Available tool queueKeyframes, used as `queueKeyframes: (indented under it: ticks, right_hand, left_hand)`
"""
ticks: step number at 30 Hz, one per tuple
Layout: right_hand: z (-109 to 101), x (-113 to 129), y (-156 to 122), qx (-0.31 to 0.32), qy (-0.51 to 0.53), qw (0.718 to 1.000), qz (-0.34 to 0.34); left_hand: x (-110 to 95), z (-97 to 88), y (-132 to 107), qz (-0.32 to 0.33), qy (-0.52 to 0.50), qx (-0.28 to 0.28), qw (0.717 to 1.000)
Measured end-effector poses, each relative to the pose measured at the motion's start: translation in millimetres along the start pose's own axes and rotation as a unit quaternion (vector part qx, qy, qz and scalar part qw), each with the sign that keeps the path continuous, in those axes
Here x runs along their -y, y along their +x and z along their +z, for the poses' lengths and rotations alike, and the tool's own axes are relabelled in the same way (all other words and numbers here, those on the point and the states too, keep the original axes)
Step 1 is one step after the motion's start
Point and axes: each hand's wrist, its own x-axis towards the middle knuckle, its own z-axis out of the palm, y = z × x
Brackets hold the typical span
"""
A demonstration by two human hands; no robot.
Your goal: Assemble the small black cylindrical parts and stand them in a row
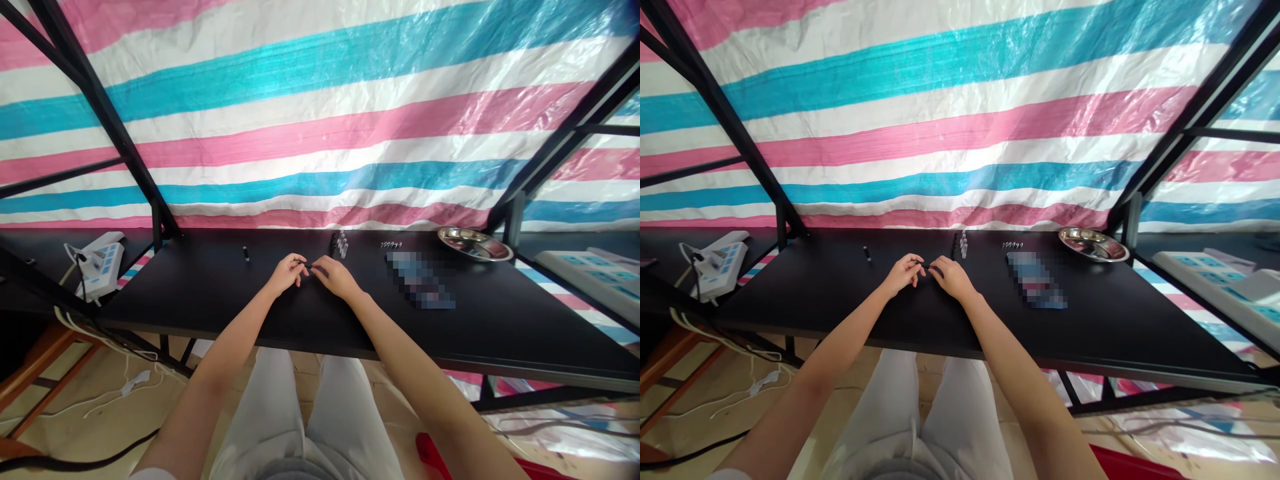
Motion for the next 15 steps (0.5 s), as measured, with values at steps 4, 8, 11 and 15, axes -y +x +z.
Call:
queueKeyframes:
  ticks: [4, 8, 11, 15]
  right_hand:
    - [-1.5, 2.1, 0.6, 0.01, -0.003, 1.0, 0.007]
    - [-2.0, 3.4, 0.8, 0.013, -0.007, 1.0, 0.012]
    - [-2.0, 2.7, 0.0, 0.008, -0.013, 1.0, 0.021]
    - [-2.4, 2.5, -1.5, 0.011, -0.007, 1.0, 0.019]
  left_hand:
    - [1.3, 0.0, 0.9, 0.005, 0.006, -0.001, 1.0]
    - [0.3, -1.6, 1.4, 0.005, -0.001, -0.013, 1.0]
    - [-0.6, -3.3, 1.5, 0.005, -0.008, -0.024, 1.0]
    - [0.8, -5.3, 2.0, 0.01, -0.003, -0.024, 1.0]
